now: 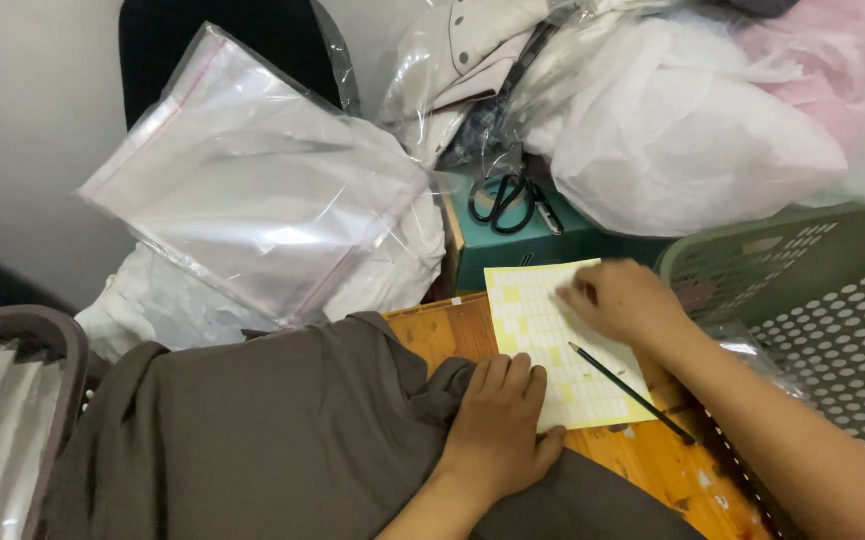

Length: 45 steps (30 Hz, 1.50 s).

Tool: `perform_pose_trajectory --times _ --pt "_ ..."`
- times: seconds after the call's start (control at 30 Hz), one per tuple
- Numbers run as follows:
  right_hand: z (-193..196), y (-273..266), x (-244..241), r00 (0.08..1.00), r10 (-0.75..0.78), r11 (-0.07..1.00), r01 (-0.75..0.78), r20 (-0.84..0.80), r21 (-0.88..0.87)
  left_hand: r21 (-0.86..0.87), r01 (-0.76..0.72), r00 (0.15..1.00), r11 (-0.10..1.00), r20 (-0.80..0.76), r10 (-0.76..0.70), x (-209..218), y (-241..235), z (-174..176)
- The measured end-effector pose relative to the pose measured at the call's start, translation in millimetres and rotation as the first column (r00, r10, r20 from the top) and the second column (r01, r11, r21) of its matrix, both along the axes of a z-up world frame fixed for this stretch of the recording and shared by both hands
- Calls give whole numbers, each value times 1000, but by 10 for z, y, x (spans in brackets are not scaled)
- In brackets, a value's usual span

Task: The person folds a brown t-shirt on a wooden table. They smooth the fabric, fold the sleeves inward, fold the shirt in half lengthwise, and then fold it into a compact rectangle. The folded shirt is placed into a brown plastic basket containing other packaged shirts.

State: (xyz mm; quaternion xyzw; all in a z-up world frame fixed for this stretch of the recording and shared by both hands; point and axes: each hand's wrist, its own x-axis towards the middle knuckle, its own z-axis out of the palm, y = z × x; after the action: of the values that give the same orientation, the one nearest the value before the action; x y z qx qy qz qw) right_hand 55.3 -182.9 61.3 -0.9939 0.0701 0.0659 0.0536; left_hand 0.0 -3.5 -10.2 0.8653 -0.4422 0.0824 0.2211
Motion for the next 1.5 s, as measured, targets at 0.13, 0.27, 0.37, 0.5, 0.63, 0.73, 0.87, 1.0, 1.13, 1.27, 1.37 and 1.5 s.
perform_pose_trajectory --times 0.13,0.27,0.37,0.5,0.63,0.73,0.87,1.0,1.13,1.27,1.37,1.5 --pt "203 56 -680 910 -47 998 26 -412 -56 48 19 999 999 -30 -18 9 2 3" --pt "82 -71 -848 911 -149 988 123 -385 -91 -2 29 999 1000 -41 -29 -10 1 -7" --pt "80 -123 -687 969 -129 991 130 -211 -8 -38 32 999 999 -15 -33 -20 10 25" --pt "-51 -157 -96 979 -113 988 92 170 128 1 49 998 999 -47 -49 -17 15 31" --pt "-640 -384 807 928 -32 999 43 371 -22 46 43 999 998 -36 -41 7 4 55" --pt "-911 -405 1274 968 -91 994 103 235 -38 67 72 989 995 -131 -63 18 -5 68" --pt "-1197 -474 1642 936 -42 985 96 350 -140 79 59 991 995 -128 -48 43 -10 48" --pt "-1236 -518 1605 809 128 954 57 574 -293 66 91 989 994 -121 -82 59 -11 26" --pt "-545 -161 770 836 135 988 -152 531 -12 69 90 990 994 -113 -82 54 -3 -21" --pt "-235 -15 -93 953 55 998 -45 299 -40 15 74 994 997 -78 -73 43 4 -43" --pt "-96 62 -557 999 -37 999 37 30 -12 29 81 995 996 -53 -80 31 8 -15" --pt "-365 -37 -777 992 -6 1000 6 -130 3 -18 52 998 998 -32 -53 -11 16 34"
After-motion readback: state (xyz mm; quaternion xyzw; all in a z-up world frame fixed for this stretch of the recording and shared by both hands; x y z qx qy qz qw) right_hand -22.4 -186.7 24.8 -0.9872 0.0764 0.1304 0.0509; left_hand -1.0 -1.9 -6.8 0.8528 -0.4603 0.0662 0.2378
